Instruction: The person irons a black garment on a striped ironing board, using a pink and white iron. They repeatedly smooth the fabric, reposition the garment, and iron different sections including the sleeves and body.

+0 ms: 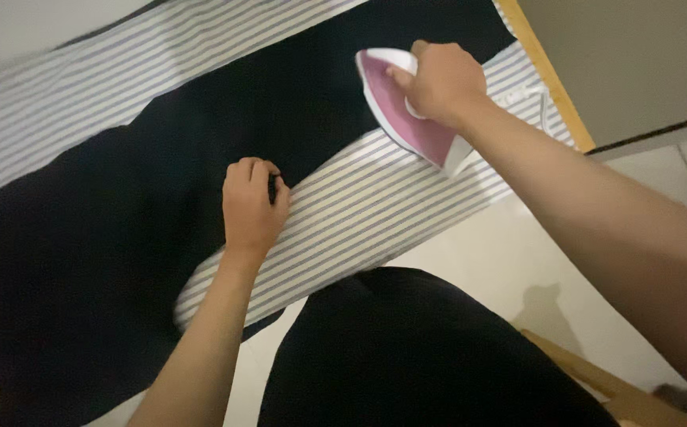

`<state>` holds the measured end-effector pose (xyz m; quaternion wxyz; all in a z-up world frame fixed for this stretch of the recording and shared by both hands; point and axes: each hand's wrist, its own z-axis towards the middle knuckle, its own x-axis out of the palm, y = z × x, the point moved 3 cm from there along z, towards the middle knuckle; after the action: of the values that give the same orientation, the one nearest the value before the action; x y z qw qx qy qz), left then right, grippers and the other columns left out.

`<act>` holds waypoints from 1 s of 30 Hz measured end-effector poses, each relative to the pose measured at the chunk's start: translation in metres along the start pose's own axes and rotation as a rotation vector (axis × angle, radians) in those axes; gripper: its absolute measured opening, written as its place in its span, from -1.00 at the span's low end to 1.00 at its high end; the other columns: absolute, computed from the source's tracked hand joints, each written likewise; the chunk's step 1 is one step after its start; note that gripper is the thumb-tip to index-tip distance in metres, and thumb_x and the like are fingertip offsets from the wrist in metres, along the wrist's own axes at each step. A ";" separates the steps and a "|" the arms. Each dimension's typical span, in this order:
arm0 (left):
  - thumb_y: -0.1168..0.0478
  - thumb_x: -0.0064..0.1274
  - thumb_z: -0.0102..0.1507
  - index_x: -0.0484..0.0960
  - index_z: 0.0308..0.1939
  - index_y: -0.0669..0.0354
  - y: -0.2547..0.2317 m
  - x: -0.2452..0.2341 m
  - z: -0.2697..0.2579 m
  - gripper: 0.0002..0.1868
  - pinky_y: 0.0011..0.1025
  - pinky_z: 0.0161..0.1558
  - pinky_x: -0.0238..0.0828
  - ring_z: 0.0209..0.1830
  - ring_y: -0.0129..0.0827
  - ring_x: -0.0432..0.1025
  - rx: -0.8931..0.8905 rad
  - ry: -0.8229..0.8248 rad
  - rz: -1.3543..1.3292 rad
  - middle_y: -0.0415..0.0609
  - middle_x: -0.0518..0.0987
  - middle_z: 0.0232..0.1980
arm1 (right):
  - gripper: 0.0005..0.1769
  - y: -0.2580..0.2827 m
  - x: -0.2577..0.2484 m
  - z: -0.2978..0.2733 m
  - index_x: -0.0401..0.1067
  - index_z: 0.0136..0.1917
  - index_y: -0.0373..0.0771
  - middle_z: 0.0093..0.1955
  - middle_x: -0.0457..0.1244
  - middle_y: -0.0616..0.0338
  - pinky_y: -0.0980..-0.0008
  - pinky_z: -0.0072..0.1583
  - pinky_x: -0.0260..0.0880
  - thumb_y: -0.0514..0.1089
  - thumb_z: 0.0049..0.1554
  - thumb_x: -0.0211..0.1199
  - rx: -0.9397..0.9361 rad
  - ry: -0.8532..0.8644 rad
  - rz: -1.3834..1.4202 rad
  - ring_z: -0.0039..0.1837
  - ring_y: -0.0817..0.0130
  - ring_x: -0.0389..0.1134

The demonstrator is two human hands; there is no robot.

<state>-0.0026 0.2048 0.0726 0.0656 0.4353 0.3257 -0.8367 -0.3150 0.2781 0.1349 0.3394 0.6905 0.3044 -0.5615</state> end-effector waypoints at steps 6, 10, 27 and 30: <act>0.41 0.15 0.22 0.54 -0.15 0.25 0.002 0.000 -0.003 -0.85 -0.25 -0.06 0.35 -0.13 -0.17 0.39 -0.130 0.013 -0.051 0.06 0.50 -0.12 | -0.44 0.020 -0.005 -0.016 0.53 0.12 -0.11 -0.21 0.41 -0.07 0.03 -0.07 0.46 0.38 0.21 0.16 -0.359 0.132 -0.110 -0.16 0.00 0.48; 0.39 0.15 0.25 0.55 -0.13 0.26 0.004 0.003 -0.002 -0.86 -0.26 -0.06 0.35 -0.12 -0.19 0.39 -0.129 -0.015 0.007 0.08 0.50 -0.11 | -0.44 0.030 -0.005 -0.020 0.52 0.11 -0.10 -0.24 0.41 -0.07 0.04 -0.08 0.46 0.39 0.21 0.15 -0.385 0.125 -0.129 -0.17 -0.01 0.47; 0.24 0.18 0.31 0.50 0.14 0.28 0.002 0.040 0.045 -0.64 -0.14 0.27 0.32 0.27 -0.06 0.35 -0.241 0.109 -0.072 0.15 0.48 0.18 | -0.49 0.056 -0.008 -0.040 0.46 0.12 -0.23 -0.16 0.42 -0.11 0.05 -0.07 0.48 0.27 0.29 0.11 0.159 0.052 0.088 -0.12 0.01 0.49; 0.04 0.35 0.20 0.38 0.31 0.32 0.002 0.053 0.055 -0.26 0.10 0.26 0.11 0.44 0.15 0.10 -0.273 0.186 -0.030 0.33 0.26 0.42 | -0.50 0.015 -0.004 -0.002 0.48 0.07 -0.24 -0.15 0.41 -0.10 -0.02 -0.07 0.46 0.25 0.22 0.19 0.181 -0.137 -0.015 -0.10 -0.07 0.47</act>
<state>-0.0723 0.1790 0.0531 0.0813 0.4931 0.4473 -0.7418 -0.3029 0.2708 0.1408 0.2915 0.6760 0.2339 -0.6351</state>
